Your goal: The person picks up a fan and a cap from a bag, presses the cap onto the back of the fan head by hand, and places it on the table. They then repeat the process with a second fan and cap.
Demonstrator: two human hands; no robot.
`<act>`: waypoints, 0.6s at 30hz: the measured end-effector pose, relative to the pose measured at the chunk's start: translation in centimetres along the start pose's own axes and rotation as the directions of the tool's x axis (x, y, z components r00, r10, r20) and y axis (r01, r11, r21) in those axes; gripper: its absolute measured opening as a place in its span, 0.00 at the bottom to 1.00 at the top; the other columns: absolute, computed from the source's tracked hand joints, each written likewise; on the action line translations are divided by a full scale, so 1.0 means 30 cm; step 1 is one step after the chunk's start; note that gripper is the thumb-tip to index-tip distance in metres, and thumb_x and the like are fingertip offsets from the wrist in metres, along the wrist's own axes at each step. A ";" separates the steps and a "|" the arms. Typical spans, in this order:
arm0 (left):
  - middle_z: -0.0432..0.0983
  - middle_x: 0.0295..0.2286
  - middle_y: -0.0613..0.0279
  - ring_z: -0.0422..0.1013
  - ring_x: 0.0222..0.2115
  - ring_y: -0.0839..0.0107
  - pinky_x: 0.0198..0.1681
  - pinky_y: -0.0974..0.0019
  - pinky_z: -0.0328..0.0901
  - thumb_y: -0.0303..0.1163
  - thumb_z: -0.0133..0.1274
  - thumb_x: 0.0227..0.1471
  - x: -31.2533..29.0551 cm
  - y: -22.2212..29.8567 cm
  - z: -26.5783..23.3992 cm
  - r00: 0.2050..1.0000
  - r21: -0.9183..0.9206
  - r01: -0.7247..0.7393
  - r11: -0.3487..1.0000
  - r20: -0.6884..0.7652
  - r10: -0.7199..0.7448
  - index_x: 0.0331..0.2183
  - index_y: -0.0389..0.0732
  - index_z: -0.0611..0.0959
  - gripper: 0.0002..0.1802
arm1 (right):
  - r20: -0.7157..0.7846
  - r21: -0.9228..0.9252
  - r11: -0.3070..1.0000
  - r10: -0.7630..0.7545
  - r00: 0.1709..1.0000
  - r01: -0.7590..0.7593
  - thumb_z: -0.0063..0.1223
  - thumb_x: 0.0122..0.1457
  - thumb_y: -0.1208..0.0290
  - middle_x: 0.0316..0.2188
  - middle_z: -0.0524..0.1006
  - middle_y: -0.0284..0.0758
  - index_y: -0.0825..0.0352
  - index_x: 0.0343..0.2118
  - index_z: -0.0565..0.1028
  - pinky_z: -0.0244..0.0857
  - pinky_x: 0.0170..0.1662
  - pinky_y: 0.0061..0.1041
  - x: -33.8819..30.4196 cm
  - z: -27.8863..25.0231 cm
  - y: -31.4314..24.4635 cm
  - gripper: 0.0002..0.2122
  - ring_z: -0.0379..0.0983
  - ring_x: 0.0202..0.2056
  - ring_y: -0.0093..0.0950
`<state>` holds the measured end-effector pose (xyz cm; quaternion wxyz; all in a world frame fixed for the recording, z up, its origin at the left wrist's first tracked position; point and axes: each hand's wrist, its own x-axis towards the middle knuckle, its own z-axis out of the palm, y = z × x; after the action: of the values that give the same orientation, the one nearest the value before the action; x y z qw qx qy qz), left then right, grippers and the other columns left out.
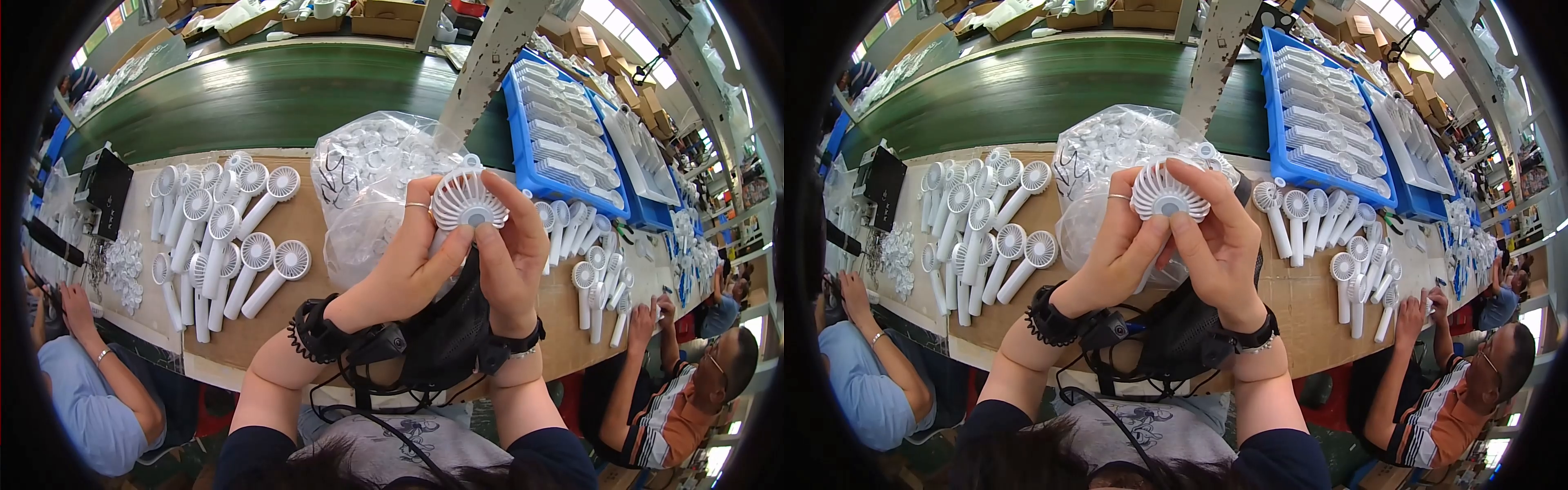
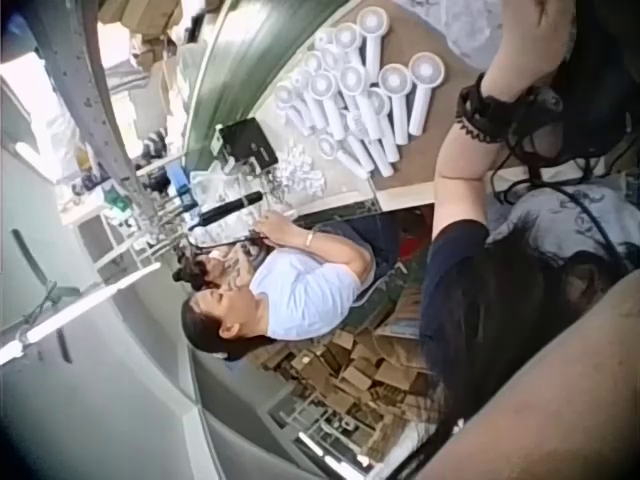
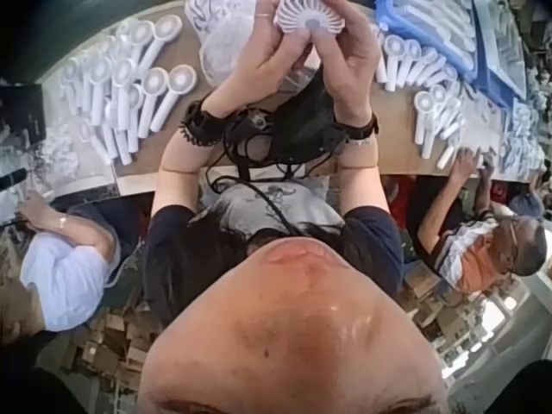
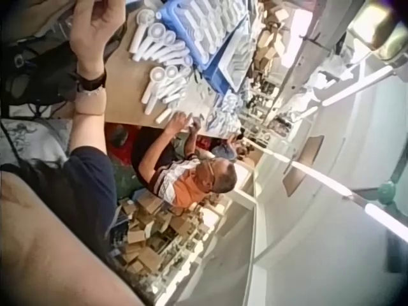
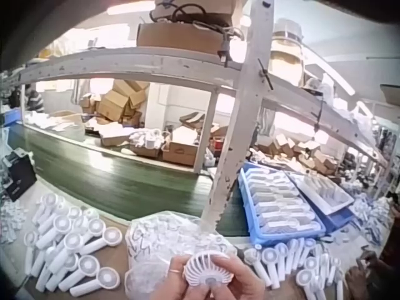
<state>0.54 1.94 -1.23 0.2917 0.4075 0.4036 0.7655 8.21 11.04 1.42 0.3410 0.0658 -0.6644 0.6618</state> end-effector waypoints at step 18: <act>0.65 0.28 0.63 0.61 0.21 0.80 0.24 0.78 0.58 0.36 0.30 0.56 -0.005 0.059 -0.013 0.983 -0.115 0.185 0.976 0.036 -0.182 0.47 0.41 0.55 0.18 | 0.025 0.176 0.966 0.188 0.982 -0.189 0.42 0.48 0.85 0.40 0.67 0.36 0.72 0.51 0.57 0.65 0.24 0.15 0.024 -0.044 -0.014 0.24 0.67 0.32 0.18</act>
<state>0.08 0.77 0.10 0.3896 0.3602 0.3901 0.7525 8.38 12.48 2.02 0.2664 0.0354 -0.6073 0.7476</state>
